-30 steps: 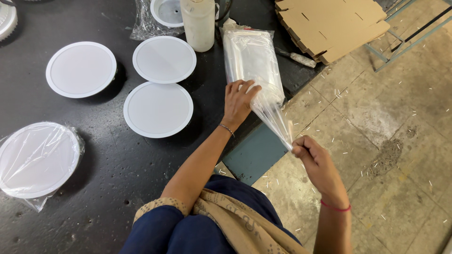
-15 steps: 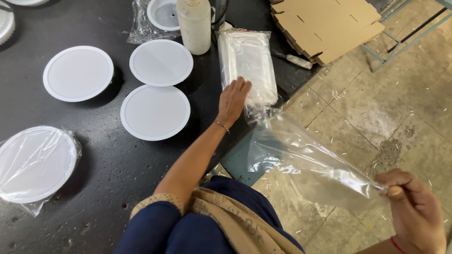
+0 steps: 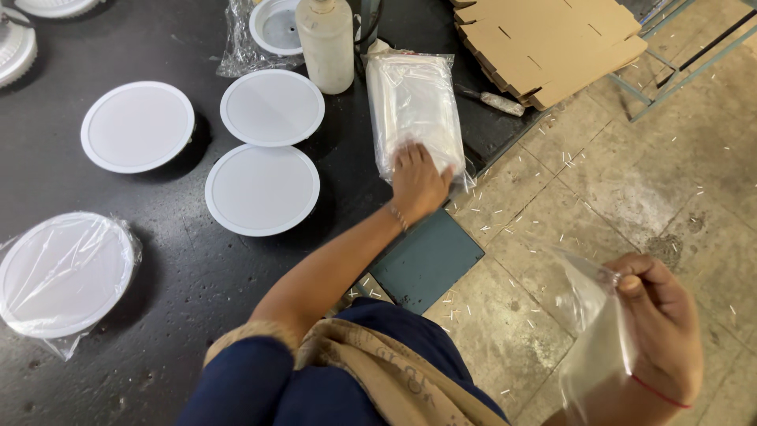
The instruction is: The person wraps round LED ceiling light fixtures in clear plastic bags, sealing each bag around the fixture. They place the wrapped fixtures into white cardboard boxes, fold the box flaps closed, and stack the finished boxes on the work table.
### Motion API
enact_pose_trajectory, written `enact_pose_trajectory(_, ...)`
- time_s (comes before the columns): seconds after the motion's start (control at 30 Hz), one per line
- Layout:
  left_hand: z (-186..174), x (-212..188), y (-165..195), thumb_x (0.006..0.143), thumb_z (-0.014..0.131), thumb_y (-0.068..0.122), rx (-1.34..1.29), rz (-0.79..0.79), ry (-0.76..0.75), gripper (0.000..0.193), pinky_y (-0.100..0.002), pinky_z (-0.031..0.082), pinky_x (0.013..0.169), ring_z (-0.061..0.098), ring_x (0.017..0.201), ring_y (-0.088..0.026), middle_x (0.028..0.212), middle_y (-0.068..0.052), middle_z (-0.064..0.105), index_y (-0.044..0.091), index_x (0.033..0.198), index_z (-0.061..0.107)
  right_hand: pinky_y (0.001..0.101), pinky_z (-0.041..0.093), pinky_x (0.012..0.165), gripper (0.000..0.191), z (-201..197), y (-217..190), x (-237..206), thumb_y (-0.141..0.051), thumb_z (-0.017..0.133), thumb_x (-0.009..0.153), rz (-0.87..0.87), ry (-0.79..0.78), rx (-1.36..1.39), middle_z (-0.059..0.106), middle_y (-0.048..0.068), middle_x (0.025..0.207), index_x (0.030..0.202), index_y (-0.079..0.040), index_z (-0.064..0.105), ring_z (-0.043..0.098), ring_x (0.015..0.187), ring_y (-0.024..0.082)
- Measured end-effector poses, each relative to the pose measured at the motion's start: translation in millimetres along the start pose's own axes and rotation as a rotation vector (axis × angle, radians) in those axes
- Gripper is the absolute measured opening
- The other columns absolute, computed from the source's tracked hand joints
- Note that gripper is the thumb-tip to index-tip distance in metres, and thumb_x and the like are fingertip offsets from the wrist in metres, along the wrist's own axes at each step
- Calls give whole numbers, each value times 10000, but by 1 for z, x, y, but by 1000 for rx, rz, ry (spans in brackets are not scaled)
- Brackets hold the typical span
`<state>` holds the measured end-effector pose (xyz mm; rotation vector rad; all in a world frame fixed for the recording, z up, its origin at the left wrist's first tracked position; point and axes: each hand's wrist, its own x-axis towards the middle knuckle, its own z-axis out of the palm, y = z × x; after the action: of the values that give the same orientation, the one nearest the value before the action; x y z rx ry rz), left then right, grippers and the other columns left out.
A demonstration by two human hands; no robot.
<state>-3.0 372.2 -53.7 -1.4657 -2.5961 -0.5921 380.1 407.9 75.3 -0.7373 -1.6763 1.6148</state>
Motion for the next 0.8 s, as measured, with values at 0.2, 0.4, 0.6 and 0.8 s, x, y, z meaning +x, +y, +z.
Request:
enact_pose_trajectory(0.2, 9, 33, -13, 1092, 468, 266, -7, -98, -228, 415, -486, 416, 1173, 524, 1371, -424, 1355, -279, 609, -70, 1216, 679, 286, 455, 918, 99, 36, -4, 5, -39, 554, 1078, -53, -167, -32, 617, 67, 997, 1046, 32, 615, 558, 976, 152)
enact_pose_trajectory(0.4, -17, -29, 7, 879, 557, 298, 267, 83, 156, 537, -433, 482, 1006, 560, 1244, -443, 1395, -343, 623, -98, 1235, 627, 304, 522, 878, 171, 75, -4, 18, -136, 528, 1084, -98, -399, -125, 656, 57, 949, 1034, -14, 637, 630, 927, 149)
enact_pose_trajectory(0.6, -130, -78, -1, 1078, 513, 405, -860, -29, -334, 475, -386, 561, 959, 733, 1145, -281, 1179, -175, 773, 33, 1343, 643, 274, 542, 764, 249, 107, -5, 72, -247, 562, 1067, 70, -587, -134, 684, 43, 902, 1016, -11, 625, 660, 843, 117)
enact_pose_trajectory(0.8, -243, -177, -43, 795, 819, 443, -818, 244, -41, 592, -362, 540, 643, 719, 740, -254, 836, -111, 728, 11, 1160, 644, 284, 518, 754, 306, 229, -23, 64, -267, 663, 1051, 96, -849, -125, 631, 28, 925, 1120, 31, 652, 594, 840, 104)
